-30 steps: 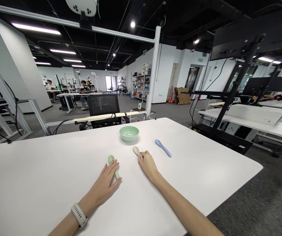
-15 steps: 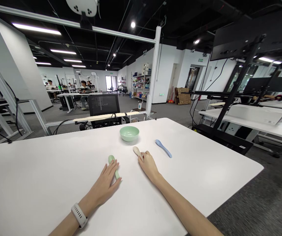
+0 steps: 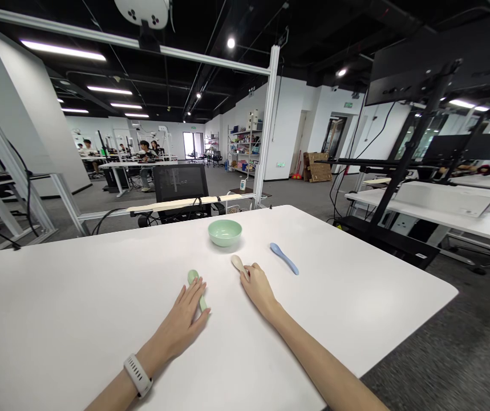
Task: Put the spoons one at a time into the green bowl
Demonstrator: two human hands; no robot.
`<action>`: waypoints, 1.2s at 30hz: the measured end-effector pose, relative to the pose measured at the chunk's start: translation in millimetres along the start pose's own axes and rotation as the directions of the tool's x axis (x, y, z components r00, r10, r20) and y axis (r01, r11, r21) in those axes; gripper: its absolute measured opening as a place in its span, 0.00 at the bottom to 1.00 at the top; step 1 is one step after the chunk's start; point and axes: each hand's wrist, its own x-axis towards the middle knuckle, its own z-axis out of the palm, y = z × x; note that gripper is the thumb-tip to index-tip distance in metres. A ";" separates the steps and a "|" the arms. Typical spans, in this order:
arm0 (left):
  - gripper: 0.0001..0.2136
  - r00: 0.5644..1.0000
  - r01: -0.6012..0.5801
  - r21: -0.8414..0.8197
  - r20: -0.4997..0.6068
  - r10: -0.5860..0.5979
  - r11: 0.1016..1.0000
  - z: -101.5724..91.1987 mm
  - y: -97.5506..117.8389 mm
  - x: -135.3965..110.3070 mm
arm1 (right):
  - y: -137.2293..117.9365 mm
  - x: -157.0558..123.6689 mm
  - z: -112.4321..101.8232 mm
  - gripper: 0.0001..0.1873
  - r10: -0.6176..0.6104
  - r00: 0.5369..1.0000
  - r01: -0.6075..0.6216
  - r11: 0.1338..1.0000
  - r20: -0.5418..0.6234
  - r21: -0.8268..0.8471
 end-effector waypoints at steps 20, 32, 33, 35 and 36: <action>0.32 1.000 -0.007 -0.013 -0.009 0.007 1.000 1.2 -2.3 -0.7 | -2.4 -0.9 -1.4 0.17 0.004 1.000 -0.004 1.000 -0.015 0.014; 0.32 1.000 -0.002 -0.010 -0.005 0.002 1.000 -2.0 0.1 -1.3 | -4.5 -1.4 -2.2 0.18 0.020 1.000 -0.020 0.999 0.007 -0.033; 0.32 1.000 -0.011 -0.010 -0.015 0.011 1.000 -1.3 -0.6 -1.3 | -4.5 -1.6 -2.3 0.18 0.019 1.000 -0.019 0.999 0.006 -0.031; 0.32 1.000 -0.021 -0.009 -0.023 0.020 1.000 0.2 -1.9 -1.3 | -4.6 -1.9 -2.6 0.18 0.017 1.000 -0.017 0.999 0.005 -0.030; 0.32 1.000 -0.019 -0.007 -0.023 0.019 1.000 0.8 -2.4 -1.2 | -4.6 -1.9 -2.7 0.18 0.017 1.000 -0.017 0.999 0.006 -0.031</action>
